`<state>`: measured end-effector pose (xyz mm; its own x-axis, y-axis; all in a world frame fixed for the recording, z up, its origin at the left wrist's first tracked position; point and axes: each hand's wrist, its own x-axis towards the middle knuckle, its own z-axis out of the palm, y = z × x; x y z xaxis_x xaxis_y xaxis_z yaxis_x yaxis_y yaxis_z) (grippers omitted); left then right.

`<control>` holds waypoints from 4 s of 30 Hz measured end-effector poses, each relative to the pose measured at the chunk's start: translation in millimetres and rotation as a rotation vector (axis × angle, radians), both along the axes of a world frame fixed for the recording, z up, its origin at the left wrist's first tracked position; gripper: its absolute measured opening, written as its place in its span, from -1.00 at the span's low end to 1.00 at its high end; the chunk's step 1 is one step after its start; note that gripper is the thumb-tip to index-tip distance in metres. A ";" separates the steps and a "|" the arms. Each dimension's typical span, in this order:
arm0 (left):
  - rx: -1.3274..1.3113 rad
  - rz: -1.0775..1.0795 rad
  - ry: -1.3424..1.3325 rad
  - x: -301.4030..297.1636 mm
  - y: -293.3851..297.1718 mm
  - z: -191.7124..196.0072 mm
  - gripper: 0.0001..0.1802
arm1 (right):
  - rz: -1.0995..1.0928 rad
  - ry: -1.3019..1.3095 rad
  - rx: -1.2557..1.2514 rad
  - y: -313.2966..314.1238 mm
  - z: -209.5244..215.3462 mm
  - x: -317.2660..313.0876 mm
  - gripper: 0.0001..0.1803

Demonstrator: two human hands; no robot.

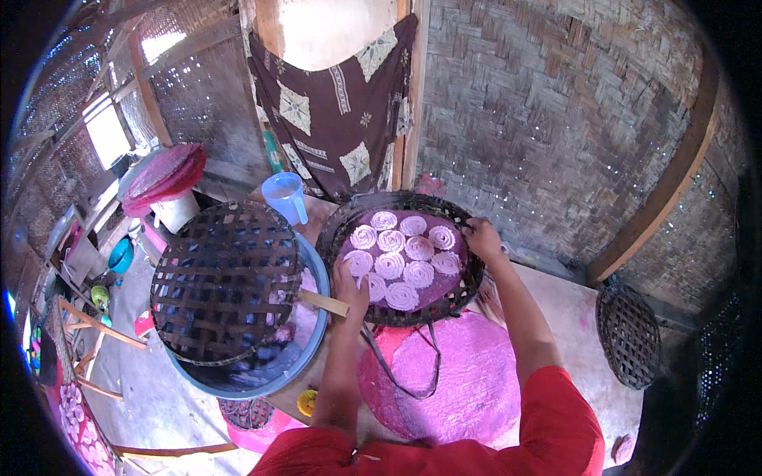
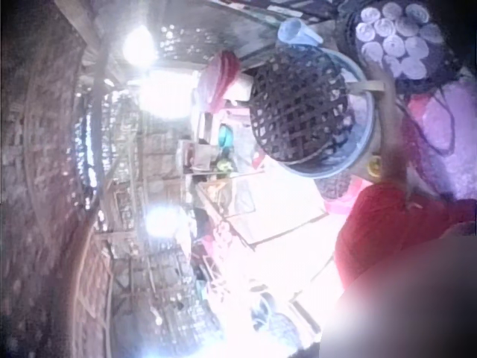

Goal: The person scoops purple dough from a basin, uses a wooden mold to form rose-shaped rolls, and places them on a pink mat. They then transfer the rolls into woven baskets and cover them with lids.

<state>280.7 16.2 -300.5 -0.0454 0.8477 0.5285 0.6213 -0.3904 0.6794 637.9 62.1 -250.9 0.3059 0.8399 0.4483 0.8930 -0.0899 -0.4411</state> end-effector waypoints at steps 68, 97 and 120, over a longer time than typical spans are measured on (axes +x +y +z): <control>-0.059 -1.236 0.938 223.2 -306.0 -36.4 -0.16 | -0.720 0.739 0.473 -692.2 35.6 1.4 -0.45; 0.145 -1.320 -0.025 130.6 -321.6 65.2 -0.72 | 0.274 0.936 -0.188 -525.0 44.6 -13.2 -0.36; 0.020 -0.623 0.583 -172.4 -245.6 225.7 -0.73 | 1.102 0.493 0.387 -267.2 269.6 -300.5 -0.79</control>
